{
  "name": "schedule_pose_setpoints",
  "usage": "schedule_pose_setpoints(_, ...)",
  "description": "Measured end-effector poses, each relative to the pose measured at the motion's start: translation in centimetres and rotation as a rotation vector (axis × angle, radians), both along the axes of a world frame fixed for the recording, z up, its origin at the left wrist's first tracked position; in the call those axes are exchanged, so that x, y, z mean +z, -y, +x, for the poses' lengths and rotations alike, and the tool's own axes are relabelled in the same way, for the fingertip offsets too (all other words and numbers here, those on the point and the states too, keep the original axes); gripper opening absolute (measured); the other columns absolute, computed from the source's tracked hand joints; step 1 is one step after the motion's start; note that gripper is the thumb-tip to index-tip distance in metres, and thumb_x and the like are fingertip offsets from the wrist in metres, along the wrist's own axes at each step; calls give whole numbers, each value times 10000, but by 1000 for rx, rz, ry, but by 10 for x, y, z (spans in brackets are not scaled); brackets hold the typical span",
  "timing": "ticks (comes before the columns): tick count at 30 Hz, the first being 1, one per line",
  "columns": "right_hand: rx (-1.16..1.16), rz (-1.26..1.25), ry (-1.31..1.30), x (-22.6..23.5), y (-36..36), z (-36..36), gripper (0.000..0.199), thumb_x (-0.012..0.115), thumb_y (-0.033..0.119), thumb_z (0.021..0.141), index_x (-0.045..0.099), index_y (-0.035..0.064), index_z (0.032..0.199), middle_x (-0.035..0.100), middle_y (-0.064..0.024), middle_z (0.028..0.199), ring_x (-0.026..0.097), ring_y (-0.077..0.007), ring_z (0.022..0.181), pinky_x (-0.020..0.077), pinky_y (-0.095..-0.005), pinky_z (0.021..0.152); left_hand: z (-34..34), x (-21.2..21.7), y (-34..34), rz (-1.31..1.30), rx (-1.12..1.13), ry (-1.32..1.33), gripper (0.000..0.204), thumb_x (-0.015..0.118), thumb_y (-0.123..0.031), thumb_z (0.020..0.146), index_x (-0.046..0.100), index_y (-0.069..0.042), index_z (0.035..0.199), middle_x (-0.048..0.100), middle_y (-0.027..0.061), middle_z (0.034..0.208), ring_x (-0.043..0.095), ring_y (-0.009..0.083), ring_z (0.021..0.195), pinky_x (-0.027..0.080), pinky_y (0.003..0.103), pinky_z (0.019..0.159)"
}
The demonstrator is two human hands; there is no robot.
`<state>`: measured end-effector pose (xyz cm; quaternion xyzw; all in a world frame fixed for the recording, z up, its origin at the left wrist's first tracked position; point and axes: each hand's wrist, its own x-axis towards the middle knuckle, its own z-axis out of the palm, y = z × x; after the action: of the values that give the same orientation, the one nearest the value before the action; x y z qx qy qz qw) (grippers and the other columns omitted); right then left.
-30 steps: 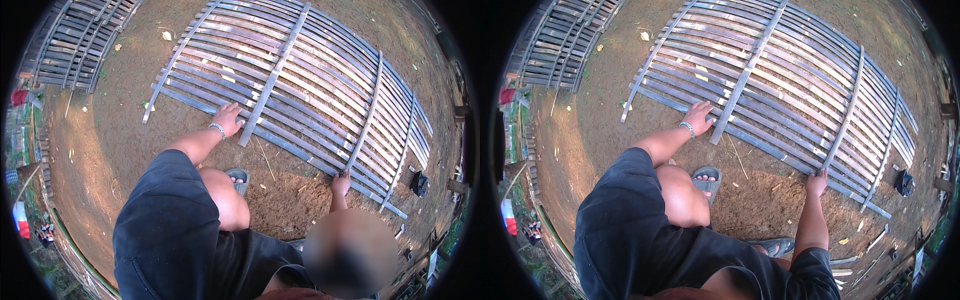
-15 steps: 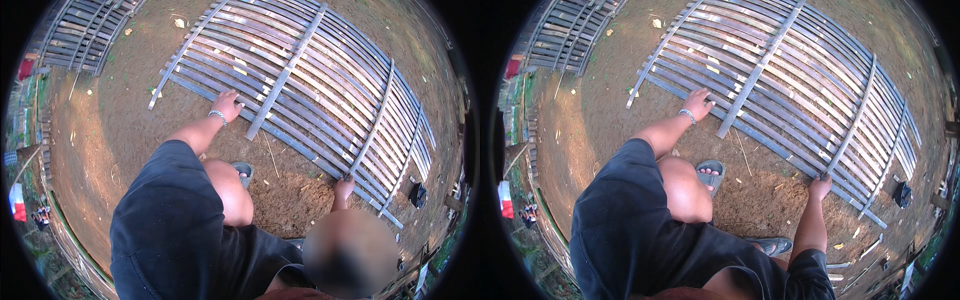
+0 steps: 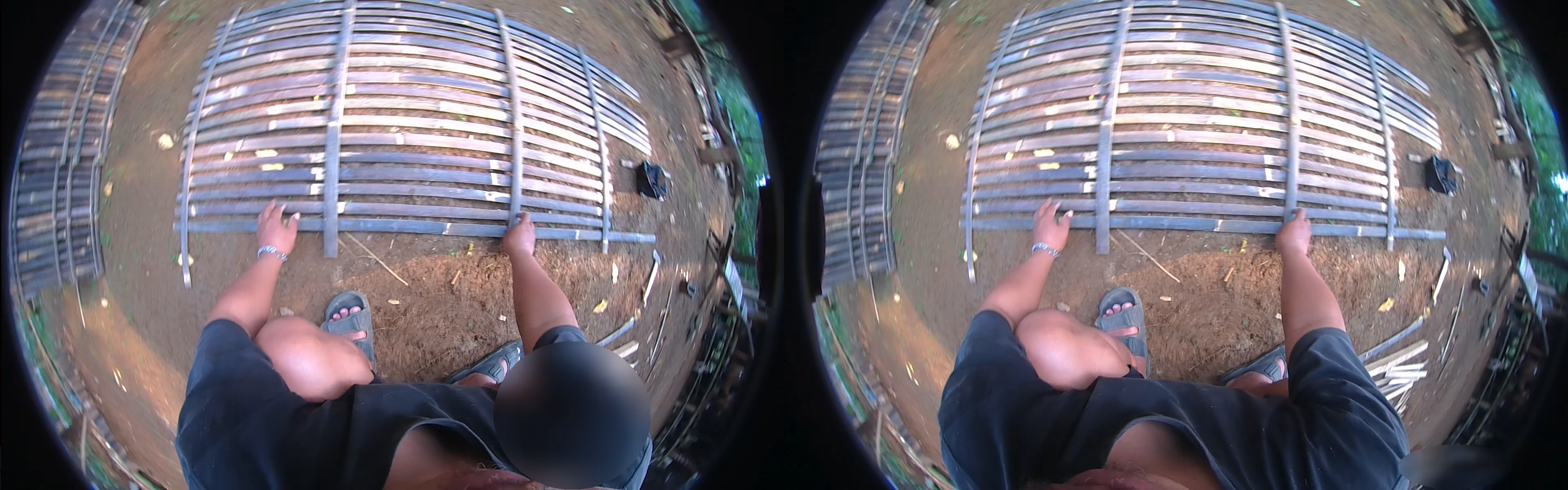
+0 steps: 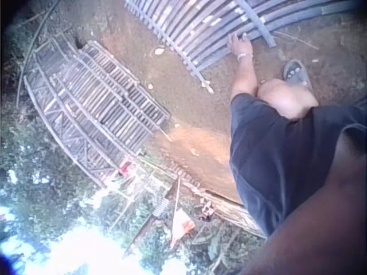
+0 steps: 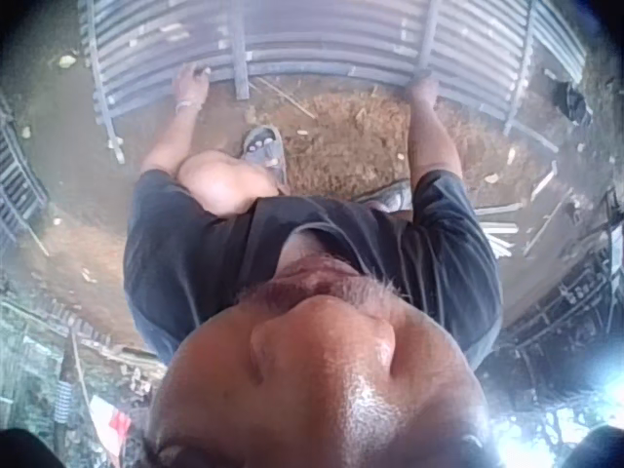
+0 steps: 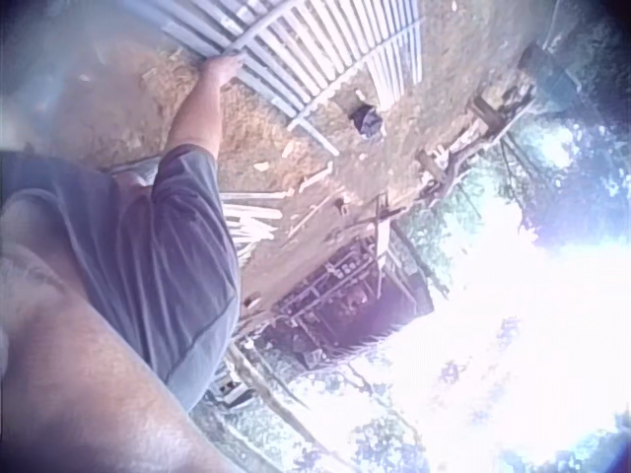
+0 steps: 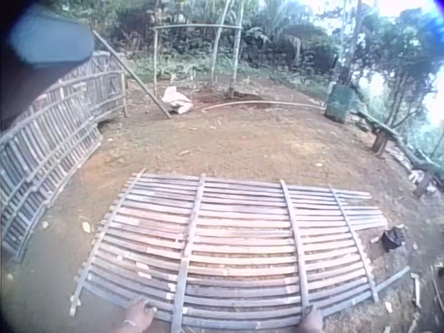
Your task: The person assembles a bamboo structure by arranging thin bamboo strips on the ground and securing them to a frame using a hammer and nails. The person repeatedly hammers nails into the intersections of the strips and frame, adjusts the alignment of the strips, and moves around the structure to access different sections.
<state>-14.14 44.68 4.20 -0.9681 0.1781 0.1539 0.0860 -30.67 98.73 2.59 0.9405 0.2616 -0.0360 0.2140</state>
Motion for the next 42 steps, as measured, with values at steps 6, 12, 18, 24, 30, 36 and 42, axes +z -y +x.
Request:
schedule_pose_setpoints(6, -66, 46, -5, 10, -4, -4, 414, 541, 28, 890, 500, 134, 1288, 557, -212, 1246, 551, -395, 1175, 472, -471, 992, 1, -1, 1, 24, -17, -13, 523, 682, -344, 874, 614, 11, 1253, 470, 211, 1444, 414, 380, 1335, 324, 445, 1140)
schedule_pose_setpoints(12, -10, 88, 62, 6, 5, -13, 482, 670, 72, 838, 509, 162, 1283, 568, -189, 1216, 562, -382, 1151, 475, -456, 970, 1, 0, 0, 25, -14, -27, 523, 689, -338, 872, 613, 4, 1261, 464, 204, 1454, 404, 372, 1351, 313, 440, 1148)
schedule_pose_setpoints(18, -5, 143, 138, -5, 18, -16, 506, 718, 82, 822, 522, 153, 1284, 602, -165, 1139, 592, -347, 1082, 481, -429, 943, 5, 4, 4, 31, -15, -67, 538, 690, -346, 873, 605, 2, 1274, 453, 199, 1466, 398, 371, 1361, 315, 438, 1150)
schedule_pose_setpoints(24, -69, 164, 197, -18, 28, -14, 478, 799, 146, 766, 594, 88, 1194, 664, -163, 1049, 636, -329, 1014, 504, -422, 886, 5, 4, 6, 36, -26, -105, 531, 676, -362, 886, 605, -13, 1279, 432, 194, 1491, 382, 369, 1381, 313, 440, 1154)
schedule_pose_setpoints(30, -123, 213, 49, -14, 34, -8, 371, 800, 198, 766, 637, 101, 1084, 690, -132, 1038, 639, -328, 1027, 497, -426, 895, 2, -2, 4, 60, -74, -83, 516, 681, -368, 887, 622, -12, 1255, 459, 214, 1460, 399, 366, 1370, 313, 425, 1151)
schedule_pose_setpoints(36, -62, 138, 82, 15, 1, -22, 318, 773, 227, 794, 619, 116, 1049, 650, -99, 1055, 619, -318, 1049, 496, -418, 893, 3, -2, 9, 30, -52, -73, 524, 671, -382, 895, 618, -10, 1260, 449, 220, 1470, 398, 363, 1374, 308, 422, 1155)
schedule_pose_setpoints(42, -24, 96, 133, 16, -20, -43, 343, 714, 238, 853, 639, 179, 1183, 571, -45, 1201, 551, -250, 1178, 493, -402, 966, 4, -1, 9, 46, -73, -91, 527, 661, -389, 899, 617, -10, 1263, 448, 229, 1468, 387, 365, 1383, 301, 412, 1159)
